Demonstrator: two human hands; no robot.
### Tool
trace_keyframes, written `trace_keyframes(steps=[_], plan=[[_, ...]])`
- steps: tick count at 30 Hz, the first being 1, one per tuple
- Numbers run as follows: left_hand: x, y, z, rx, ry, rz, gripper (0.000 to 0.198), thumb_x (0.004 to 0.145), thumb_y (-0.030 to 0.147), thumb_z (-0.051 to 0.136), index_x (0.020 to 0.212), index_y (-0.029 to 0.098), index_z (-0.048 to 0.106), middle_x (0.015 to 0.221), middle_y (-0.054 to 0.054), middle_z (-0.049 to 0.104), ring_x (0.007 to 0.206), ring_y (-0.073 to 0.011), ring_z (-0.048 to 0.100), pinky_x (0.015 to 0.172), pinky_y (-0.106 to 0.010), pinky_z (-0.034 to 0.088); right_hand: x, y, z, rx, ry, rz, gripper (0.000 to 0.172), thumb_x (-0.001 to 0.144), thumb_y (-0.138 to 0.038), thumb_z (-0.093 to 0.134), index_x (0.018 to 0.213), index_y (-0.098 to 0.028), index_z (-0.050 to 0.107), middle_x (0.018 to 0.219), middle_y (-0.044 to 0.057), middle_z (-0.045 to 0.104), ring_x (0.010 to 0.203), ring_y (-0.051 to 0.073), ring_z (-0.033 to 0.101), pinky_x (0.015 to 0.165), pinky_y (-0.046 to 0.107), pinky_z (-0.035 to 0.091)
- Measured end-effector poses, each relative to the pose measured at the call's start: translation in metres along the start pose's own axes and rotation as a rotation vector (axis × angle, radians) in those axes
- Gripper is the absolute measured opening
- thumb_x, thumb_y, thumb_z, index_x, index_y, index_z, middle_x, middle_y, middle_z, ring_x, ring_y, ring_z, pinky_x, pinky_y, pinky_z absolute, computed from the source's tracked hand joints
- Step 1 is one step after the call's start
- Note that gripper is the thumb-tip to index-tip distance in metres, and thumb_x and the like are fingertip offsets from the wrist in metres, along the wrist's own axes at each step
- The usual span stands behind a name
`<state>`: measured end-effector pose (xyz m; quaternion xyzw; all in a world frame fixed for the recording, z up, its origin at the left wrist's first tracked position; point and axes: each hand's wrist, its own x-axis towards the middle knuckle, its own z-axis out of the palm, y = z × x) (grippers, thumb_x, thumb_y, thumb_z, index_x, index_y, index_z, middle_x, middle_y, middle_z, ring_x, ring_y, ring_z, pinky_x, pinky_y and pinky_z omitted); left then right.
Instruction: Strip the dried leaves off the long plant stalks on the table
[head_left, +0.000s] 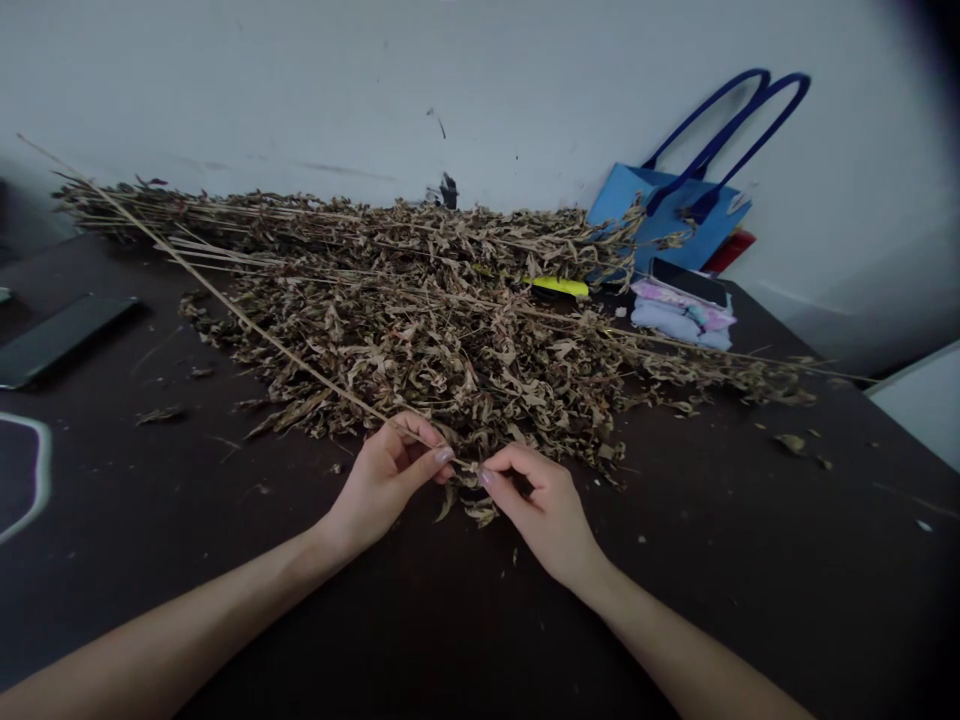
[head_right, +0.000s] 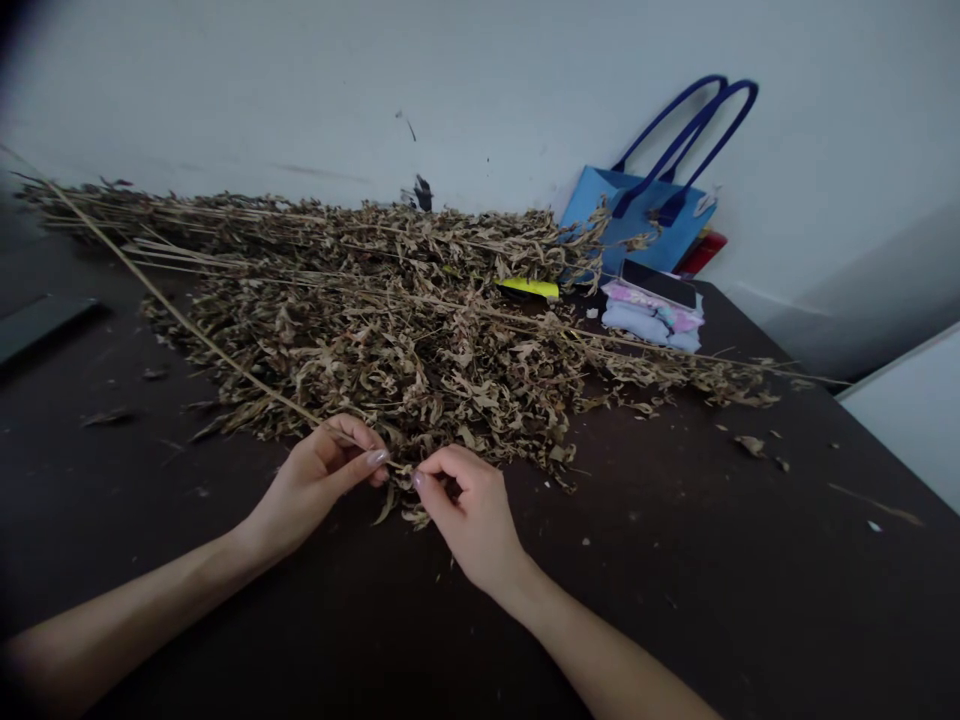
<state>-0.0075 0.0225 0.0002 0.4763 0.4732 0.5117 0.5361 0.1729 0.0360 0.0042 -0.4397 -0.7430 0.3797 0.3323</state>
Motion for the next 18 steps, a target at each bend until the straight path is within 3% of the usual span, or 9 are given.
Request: trace_keyframes(steps=[5, 11, 14, 18], plan=[[-0.0012, -0.0021, 0.001, -0.003, -0.01, -0.032, 0.018, 0.079, 0.02, 0.063, 0.082, 0.016, 0.046, 0.067, 0.004, 0.057, 0.06, -0.008, 0.057, 0.059, -0.02, 0.047, 0.0009, 0.0019, -0.002, 0.007, -0.014, 0.093, 0.027, 0.089, -0.032, 0.045, 0.068, -0.017, 0.054, 0.06, -0.003, 0.046, 0.056, 0.009, 0.042, 0.052, 0.022, 0.034], [0.0001, -0.0028, -0.0014, 0.014, 0.005, -0.057, 0.018, 0.079, 0.019, 0.063, 0.082, 0.016, 0.045, 0.061, 0.004, 0.059, 0.056, -0.0082, 0.056, 0.057, -0.02, 0.046, 0.001, 0.0042, -0.0076, -0.144, -0.018, -0.157, 0.014, 0.087, -0.027, 0.05, 0.096, -0.02, 0.057, 0.083, 0.002, 0.057, 0.077, 0.012, 0.052, 0.07, 0.026, 0.042], [0.0011, -0.0021, -0.0017, 0.014, 0.02, -0.06, 0.018, 0.078, 0.019, 0.063, 0.082, 0.016, 0.045, 0.061, 0.004, 0.059, 0.056, -0.0081, 0.057, 0.056, -0.02, 0.046, 0.0007, 0.0055, -0.0068, -0.304, -0.05, -0.252, 0.025, 0.082, -0.023, 0.057, 0.107, -0.021, 0.053, 0.092, 0.004, 0.056, 0.089, 0.017, 0.05, 0.081, 0.034, 0.043], [0.0016, -0.0036, -0.0019, 0.009, 0.022, -0.06, 0.018, 0.078, 0.019, 0.063, 0.083, 0.016, 0.046, 0.062, 0.004, 0.059, 0.056, -0.0081, 0.057, 0.056, -0.019, 0.046, -0.0007, 0.008, -0.003, -0.507, -0.041, -0.328, 0.022, 0.082, -0.011, 0.051, 0.103, -0.018, 0.053, 0.096, 0.006, 0.055, 0.092, 0.02, 0.048, 0.083, 0.038, 0.042]])
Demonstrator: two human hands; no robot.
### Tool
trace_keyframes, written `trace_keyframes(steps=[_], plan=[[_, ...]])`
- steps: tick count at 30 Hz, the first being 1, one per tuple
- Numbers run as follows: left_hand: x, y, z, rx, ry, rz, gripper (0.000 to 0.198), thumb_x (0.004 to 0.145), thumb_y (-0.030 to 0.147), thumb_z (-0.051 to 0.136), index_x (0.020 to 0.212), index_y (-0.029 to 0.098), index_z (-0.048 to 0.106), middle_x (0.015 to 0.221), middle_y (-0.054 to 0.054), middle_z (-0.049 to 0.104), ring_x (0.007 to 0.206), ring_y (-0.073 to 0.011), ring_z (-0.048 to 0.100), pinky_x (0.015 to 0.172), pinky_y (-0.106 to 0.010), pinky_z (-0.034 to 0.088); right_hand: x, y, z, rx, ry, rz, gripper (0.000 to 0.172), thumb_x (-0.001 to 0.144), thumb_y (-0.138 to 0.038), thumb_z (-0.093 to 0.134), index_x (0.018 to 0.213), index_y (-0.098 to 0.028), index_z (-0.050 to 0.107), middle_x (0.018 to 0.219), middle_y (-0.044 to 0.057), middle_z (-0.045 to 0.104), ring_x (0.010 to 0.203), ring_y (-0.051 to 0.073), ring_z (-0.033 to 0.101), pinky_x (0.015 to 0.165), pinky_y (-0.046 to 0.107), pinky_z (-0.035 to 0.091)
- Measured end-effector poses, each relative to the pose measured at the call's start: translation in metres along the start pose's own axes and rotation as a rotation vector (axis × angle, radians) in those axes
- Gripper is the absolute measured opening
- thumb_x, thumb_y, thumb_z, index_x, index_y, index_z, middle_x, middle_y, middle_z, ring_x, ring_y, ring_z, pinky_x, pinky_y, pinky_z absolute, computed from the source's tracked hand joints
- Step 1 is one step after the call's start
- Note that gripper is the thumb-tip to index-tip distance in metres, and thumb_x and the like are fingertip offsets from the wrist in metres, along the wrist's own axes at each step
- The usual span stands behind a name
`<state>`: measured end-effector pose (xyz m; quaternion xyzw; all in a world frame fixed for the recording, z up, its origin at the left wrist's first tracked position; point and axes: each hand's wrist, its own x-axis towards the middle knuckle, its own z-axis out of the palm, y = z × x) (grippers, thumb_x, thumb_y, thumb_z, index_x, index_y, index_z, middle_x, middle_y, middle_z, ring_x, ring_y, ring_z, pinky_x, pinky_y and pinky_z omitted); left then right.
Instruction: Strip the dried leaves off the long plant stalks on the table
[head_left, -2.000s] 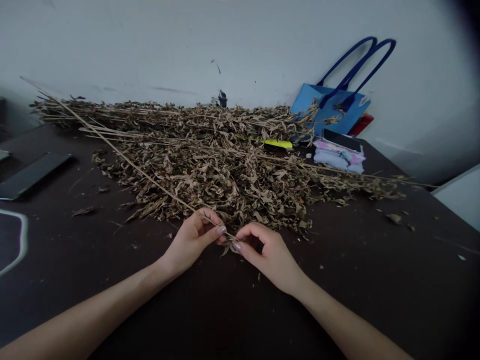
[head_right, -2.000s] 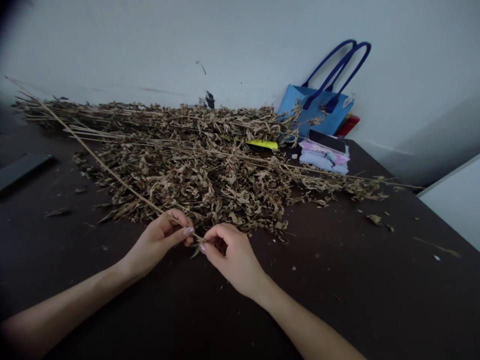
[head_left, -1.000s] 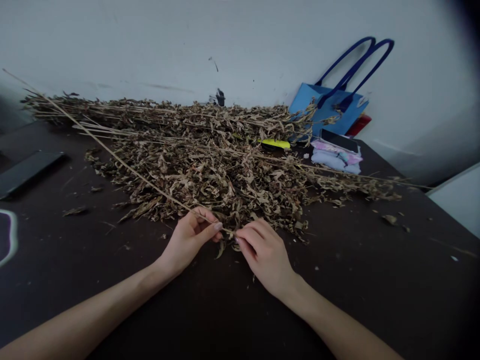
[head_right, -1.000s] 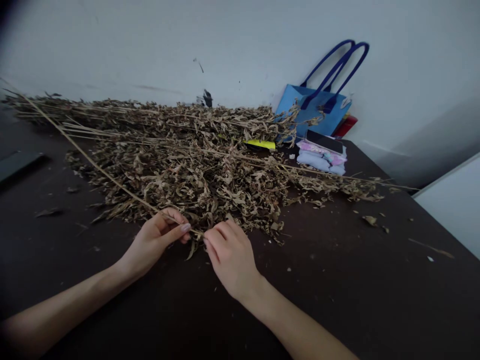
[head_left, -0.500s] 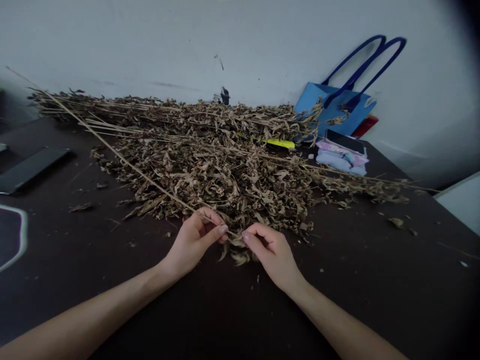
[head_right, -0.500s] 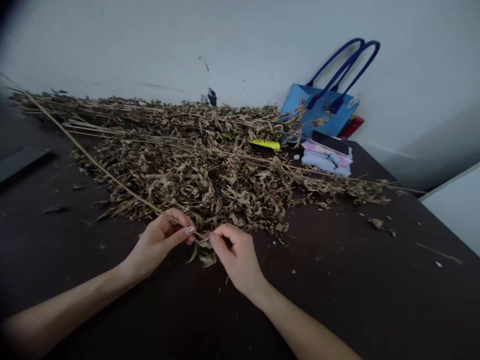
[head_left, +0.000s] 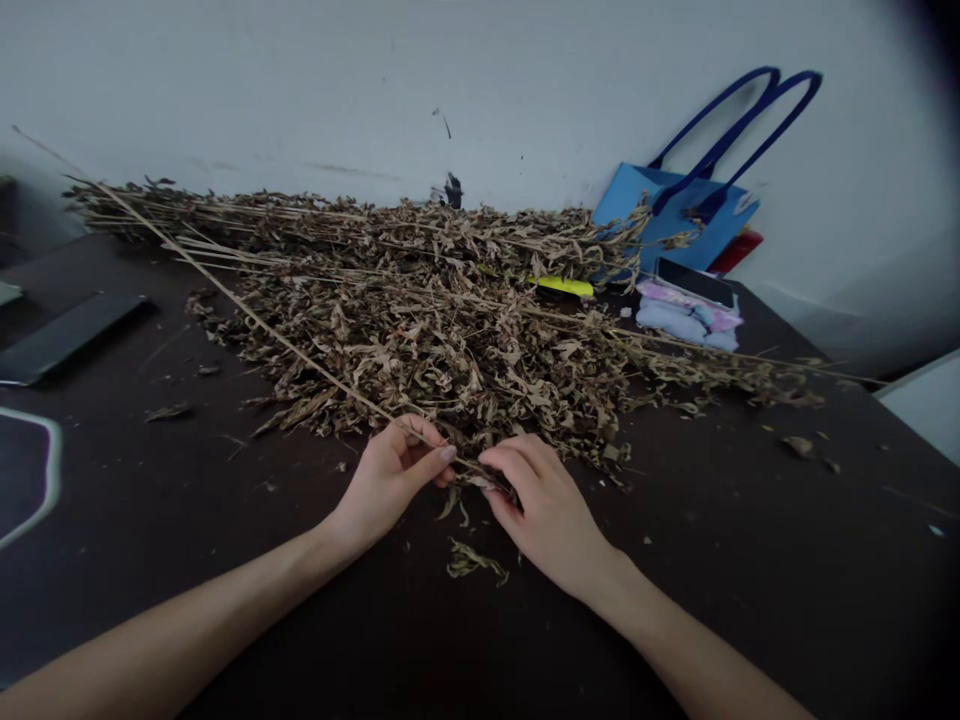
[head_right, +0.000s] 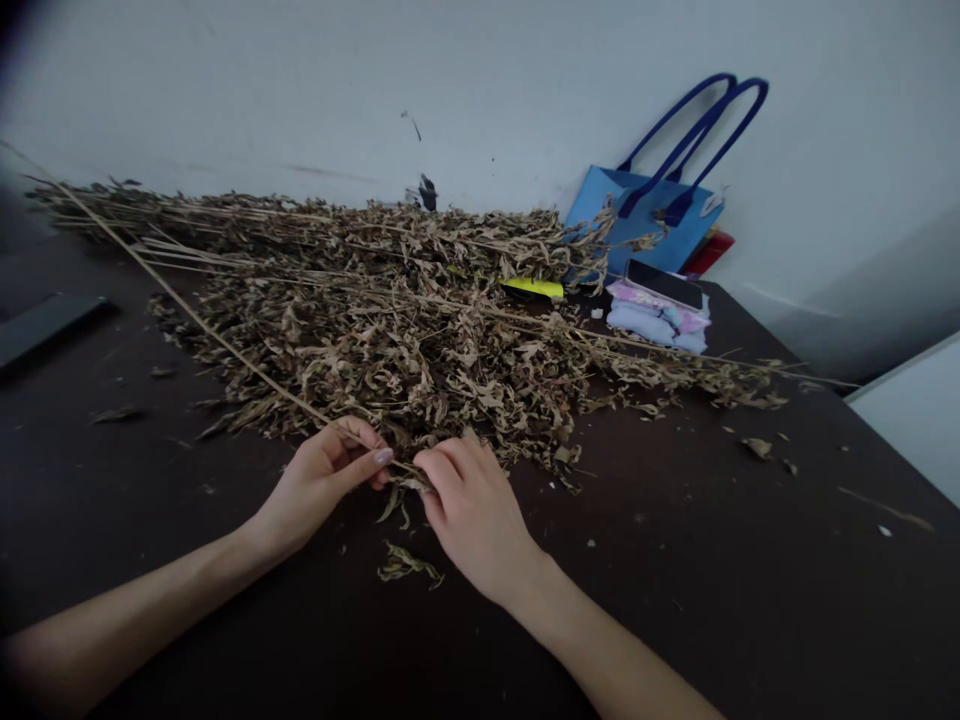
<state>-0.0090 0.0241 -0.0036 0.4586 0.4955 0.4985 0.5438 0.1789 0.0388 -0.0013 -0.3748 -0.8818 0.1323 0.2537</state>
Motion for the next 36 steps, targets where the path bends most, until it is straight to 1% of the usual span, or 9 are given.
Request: trace_keyframes(steps=[6, 10, 13, 16, 20, 23, 27, 31, 36], plan=[[0.0, -0.002, 0.0, 0.005, -0.003, -0.002, 0.018, 0.079, 0.019, 0.063, 0.083, 0.016, 0.046, 0.062, 0.004, 0.059, 0.056, -0.0077, 0.058, 0.057, -0.019, 0.047, -0.003, -0.003, -0.001, 0.09, 0.099, -0.032, 0.015, 0.085, -0.011, 0.046, 0.092, -0.018, 0.058, 0.085, 0.005, 0.056, 0.082, 0.016, 0.05, 0.077, 0.033, 0.042], [0.0, 0.0, -0.001, 0.006, -0.015, -0.004, 0.018, 0.079, 0.019, 0.062, 0.084, 0.016, 0.045, 0.062, 0.004, 0.06, 0.057, -0.0082, 0.058, 0.057, -0.019, 0.047, 0.0, -0.005, -0.006, 0.336, 0.076, 0.164, 0.012, 0.086, -0.016, 0.047, 0.086, -0.019, 0.059, 0.079, 0.001, 0.057, 0.072, 0.012, 0.052, 0.064, 0.025, 0.043], [-0.001, 0.001, -0.001, -0.007, -0.019, -0.003, 0.018, 0.079, 0.019, 0.063, 0.083, 0.016, 0.045, 0.062, 0.004, 0.059, 0.057, -0.0082, 0.057, 0.057, -0.02, 0.047, 0.002, -0.001, -0.008, 0.393, 0.048, 0.304, 0.012, 0.086, -0.021, 0.049, 0.083, -0.02, 0.06, 0.074, -0.002, 0.058, 0.062, 0.009, 0.051, 0.055, 0.022, 0.04], [-0.002, 0.002, -0.001, -0.026, -0.022, 0.001, 0.019, 0.079, 0.019, 0.063, 0.083, 0.016, 0.045, 0.063, 0.004, 0.058, 0.057, -0.008, 0.057, 0.057, -0.02, 0.047, 0.004, 0.007, -0.008, 0.304, 0.093, 0.303, 0.013, 0.085, -0.02, 0.05, 0.088, -0.021, 0.062, 0.081, 0.0, 0.062, 0.068, 0.011, 0.056, 0.061, 0.023, 0.044], [-0.001, 0.001, -0.001, -0.056, -0.022, 0.014, 0.019, 0.079, 0.019, 0.063, 0.082, 0.016, 0.045, 0.067, 0.003, 0.057, 0.058, -0.0083, 0.057, 0.057, -0.02, 0.047, 0.006, 0.018, -0.014, 0.151, 0.144, 0.217, 0.028, 0.084, -0.014, 0.046, 0.108, -0.021, 0.058, 0.101, 0.005, 0.06, 0.091, 0.015, 0.057, 0.08, 0.029, 0.046], [-0.001, 0.001, -0.002, -0.074, -0.038, 0.022, 0.019, 0.079, 0.019, 0.063, 0.083, 0.016, 0.045, 0.068, 0.003, 0.056, 0.059, -0.0084, 0.057, 0.057, -0.021, 0.048, 0.006, 0.017, -0.02, 0.09, 0.204, 0.139, 0.025, 0.086, -0.014, 0.044, 0.105, -0.019, 0.06, 0.101, 0.007, 0.058, 0.096, 0.017, 0.054, 0.085, 0.033, 0.044], [-0.002, 0.002, -0.002, -0.071, -0.05, 0.031, 0.019, 0.08, 0.02, 0.063, 0.084, 0.016, 0.045, 0.069, 0.003, 0.057, 0.06, -0.0084, 0.057, 0.059, -0.021, 0.048, 0.002, 0.005, -0.018, 0.192, 0.072, 0.087, 0.019, 0.087, -0.023, 0.05, 0.103, -0.019, 0.059, 0.084, 0.003, 0.058, 0.078, 0.013, 0.054, 0.071, 0.028, 0.046], [-0.004, 0.004, 0.0, -0.043, -0.05, 0.015, 0.018, 0.08, 0.02, 0.063, 0.083, 0.016, 0.045, 0.068, 0.003, 0.057, 0.059, -0.0083, 0.057, 0.059, -0.021, 0.047, -0.002, -0.004, -0.007, 0.163, 0.007, 0.052, 0.012, 0.087, -0.022, 0.05, 0.091, -0.018, 0.061, 0.075, 0.002, 0.057, 0.074, 0.013, 0.052, 0.069, 0.028, 0.044], [-0.006, 0.006, 0.0, -0.003, -0.053, 0.006, 0.018, 0.079, 0.021, 0.063, 0.082, 0.016, 0.046, 0.066, 0.003, 0.057, 0.059, -0.0096, 0.058, 0.06, -0.023, 0.047, -0.002, -0.007, -0.005, 0.276, -0.061, 0.128, 0.022, 0.091, -0.023, 0.04, 0.085, -0.019, 0.061, 0.069, -0.001, 0.057, 0.063, 0.009, 0.051, 0.061, 0.023, 0.04]])
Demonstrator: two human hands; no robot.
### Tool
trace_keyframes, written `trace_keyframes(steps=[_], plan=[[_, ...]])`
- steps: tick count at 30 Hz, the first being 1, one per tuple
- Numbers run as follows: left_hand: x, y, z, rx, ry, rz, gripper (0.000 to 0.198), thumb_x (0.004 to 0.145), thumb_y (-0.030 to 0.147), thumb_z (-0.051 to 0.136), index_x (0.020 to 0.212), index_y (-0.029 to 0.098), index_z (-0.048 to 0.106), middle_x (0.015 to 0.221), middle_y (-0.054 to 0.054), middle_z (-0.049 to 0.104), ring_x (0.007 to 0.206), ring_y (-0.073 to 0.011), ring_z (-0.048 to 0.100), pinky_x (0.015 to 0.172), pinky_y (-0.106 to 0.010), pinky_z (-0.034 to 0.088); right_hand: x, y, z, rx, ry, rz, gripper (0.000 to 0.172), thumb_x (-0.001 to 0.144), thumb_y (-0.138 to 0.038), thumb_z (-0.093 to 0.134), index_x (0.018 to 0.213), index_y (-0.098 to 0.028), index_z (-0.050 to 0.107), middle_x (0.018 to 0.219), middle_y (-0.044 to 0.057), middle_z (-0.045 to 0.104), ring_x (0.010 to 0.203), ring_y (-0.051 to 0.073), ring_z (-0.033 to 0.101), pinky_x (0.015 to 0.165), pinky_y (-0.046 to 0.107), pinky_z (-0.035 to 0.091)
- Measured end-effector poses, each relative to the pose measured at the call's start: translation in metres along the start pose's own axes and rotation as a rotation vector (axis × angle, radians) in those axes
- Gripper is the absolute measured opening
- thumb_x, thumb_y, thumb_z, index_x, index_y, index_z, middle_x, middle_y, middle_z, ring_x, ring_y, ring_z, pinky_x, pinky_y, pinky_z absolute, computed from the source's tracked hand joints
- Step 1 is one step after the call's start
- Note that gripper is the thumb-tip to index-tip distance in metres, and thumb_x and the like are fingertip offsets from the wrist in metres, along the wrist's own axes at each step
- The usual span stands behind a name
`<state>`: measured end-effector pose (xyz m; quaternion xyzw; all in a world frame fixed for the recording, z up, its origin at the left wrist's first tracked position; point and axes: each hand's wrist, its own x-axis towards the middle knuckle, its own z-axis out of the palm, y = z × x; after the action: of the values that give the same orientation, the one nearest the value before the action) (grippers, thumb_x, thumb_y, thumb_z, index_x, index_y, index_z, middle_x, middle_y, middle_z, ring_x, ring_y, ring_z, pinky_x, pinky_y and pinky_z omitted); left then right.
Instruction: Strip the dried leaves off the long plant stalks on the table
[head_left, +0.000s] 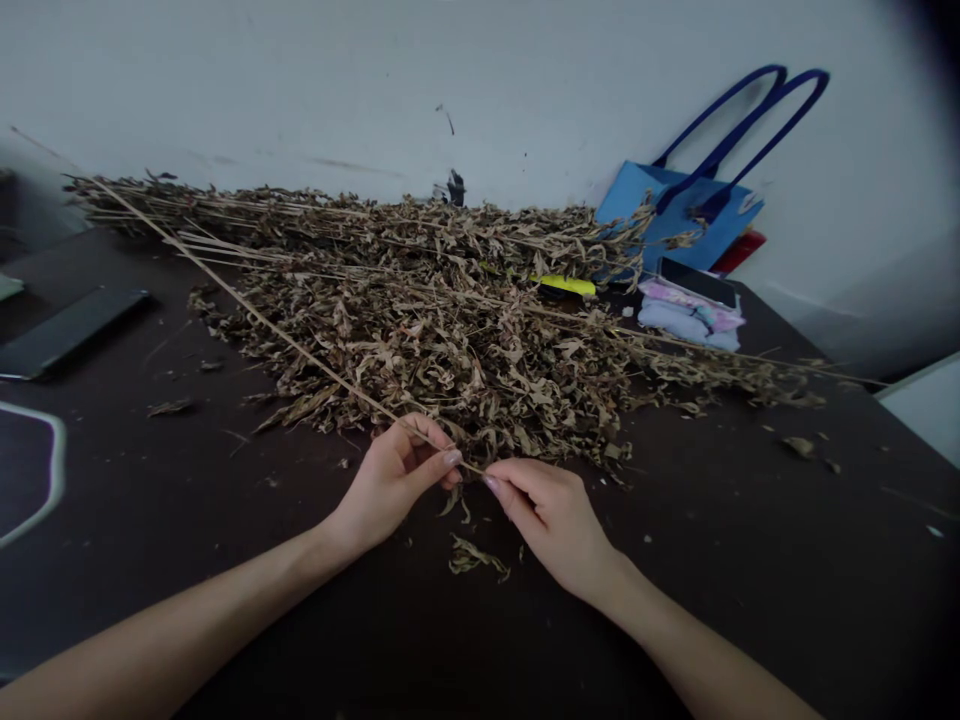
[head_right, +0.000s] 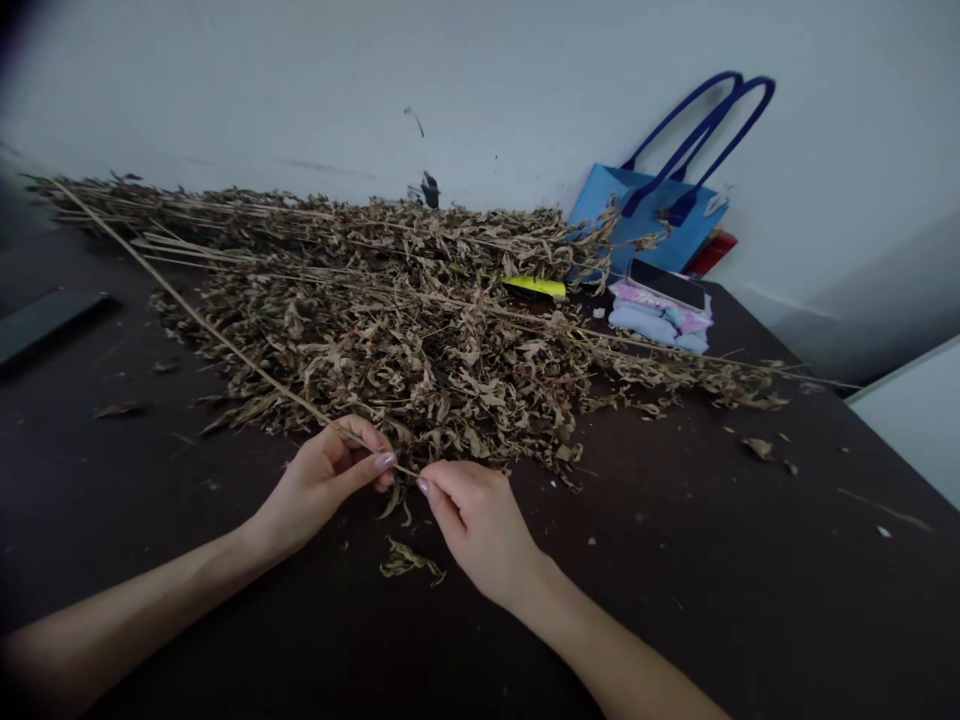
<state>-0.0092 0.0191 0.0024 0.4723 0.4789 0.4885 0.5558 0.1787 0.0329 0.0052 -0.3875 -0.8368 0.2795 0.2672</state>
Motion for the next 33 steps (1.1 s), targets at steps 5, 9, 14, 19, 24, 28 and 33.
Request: trace_keyframes(steps=[5, 9, 14, 19, 24, 28, 33], plan=[[0.0, -0.002, -0.002, -0.005, -0.011, 0.015, 0.019, 0.08, 0.023, 0.063, 0.082, 0.016, 0.046, 0.067, 0.002, 0.058, 0.06, -0.0104, 0.058, 0.06, -0.024, 0.047, 0.001, -0.001, -0.004, 0.133, -0.099, 0.174, 0.029, 0.093, -0.036, 0.038, 0.084, -0.019, 0.06, 0.054, -0.005, 0.044, 0.046, 0.007, 0.041, 0.047, 0.02, 0.032], [0.0, -0.003, -0.001, -0.037, -0.023, 0.017, 0.019, 0.08, 0.023, 0.062, 0.082, 0.016, 0.045, 0.066, 0.003, 0.057, 0.059, -0.0098, 0.058, 0.06, -0.023, 0.047, 0.001, 0.001, -0.005, 0.135, -0.146, 0.221, 0.032, 0.094, -0.039, 0.035, 0.085, -0.02, 0.059, 0.047, -0.007, 0.04, 0.042, 0.007, 0.04, 0.046, 0.02, 0.031], [0.0, -0.004, -0.001, -0.061, -0.026, 0.022, 0.02, 0.08, 0.023, 0.063, 0.082, 0.016, 0.044, 0.067, 0.003, 0.055, 0.059, -0.0091, 0.057, 0.059, -0.023, 0.047, 0.0, 0.002, -0.005, -0.065, -0.128, 0.106, 0.025, 0.092, -0.036, 0.04, 0.092, -0.02, 0.059, 0.06, -0.003, 0.054, 0.053, 0.01, 0.05, 0.054, 0.022, 0.037], [-0.003, -0.005, 0.002, -0.086, -0.048, 0.012, 0.021, 0.079, 0.024, 0.064, 0.082, 0.015, 0.045, 0.073, 0.002, 0.054, 0.061, -0.0094, 0.058, 0.058, -0.023, 0.049, -0.002, -0.003, -0.007, -0.107, -0.015, 0.004, 0.022, 0.091, -0.033, 0.043, 0.1, -0.019, 0.058, 0.084, 0.004, 0.06, 0.072, 0.013, 0.056, 0.061, 0.025, 0.045], [-0.01, -0.005, 0.009, -0.134, -0.073, -0.006, 0.022, 0.077, 0.027, 0.066, 0.081, 0.016, 0.047, 0.072, 0.002, 0.054, 0.06, -0.01, 0.058, 0.058, -0.025, 0.05, -0.002, -0.008, -0.009, -0.054, 0.063, -0.088, 0.021, 0.091, -0.027, 0.043, 0.105, -0.02, 0.057, 0.093, 0.006, 0.059, 0.081, 0.014, 0.057, 0.071, 0.028, 0.049], [-0.016, -0.007, 0.017, -0.202, -0.091, 0.004, 0.022, 0.078, 0.028, 0.066, 0.079, 0.016, 0.047, 0.069, 0.003, 0.053, 0.06, -0.0102, 0.058, 0.059, -0.025, 0.049, 0.006, -0.015, -0.014, -0.03, 0.078, -0.151, 0.023, 0.09, -0.024, 0.043, 0.108, -0.02, 0.056, 0.102, 0.007, 0.058, 0.096, 0.016, 0.055, 0.082, 0.031, 0.048], [-0.021, -0.018, 0.024, -0.203, -0.093, 0.03, 0.02, 0.078, 0.029, 0.064, 0.084, 0.016, 0.05, 0.073, 0.001, 0.057, 0.063, -0.013, 0.059, 0.059, -0.027, 0.051, 0.035, -0.038, -0.015, -0.099, -0.035, -0.185, 0.022, 0.091, -0.025, 0.043, 0.108, -0.019, 0.057, 0.1, 0.006, 0.059, 0.096, 0.016, 0.053, 0.084, 0.031, 0.046]])
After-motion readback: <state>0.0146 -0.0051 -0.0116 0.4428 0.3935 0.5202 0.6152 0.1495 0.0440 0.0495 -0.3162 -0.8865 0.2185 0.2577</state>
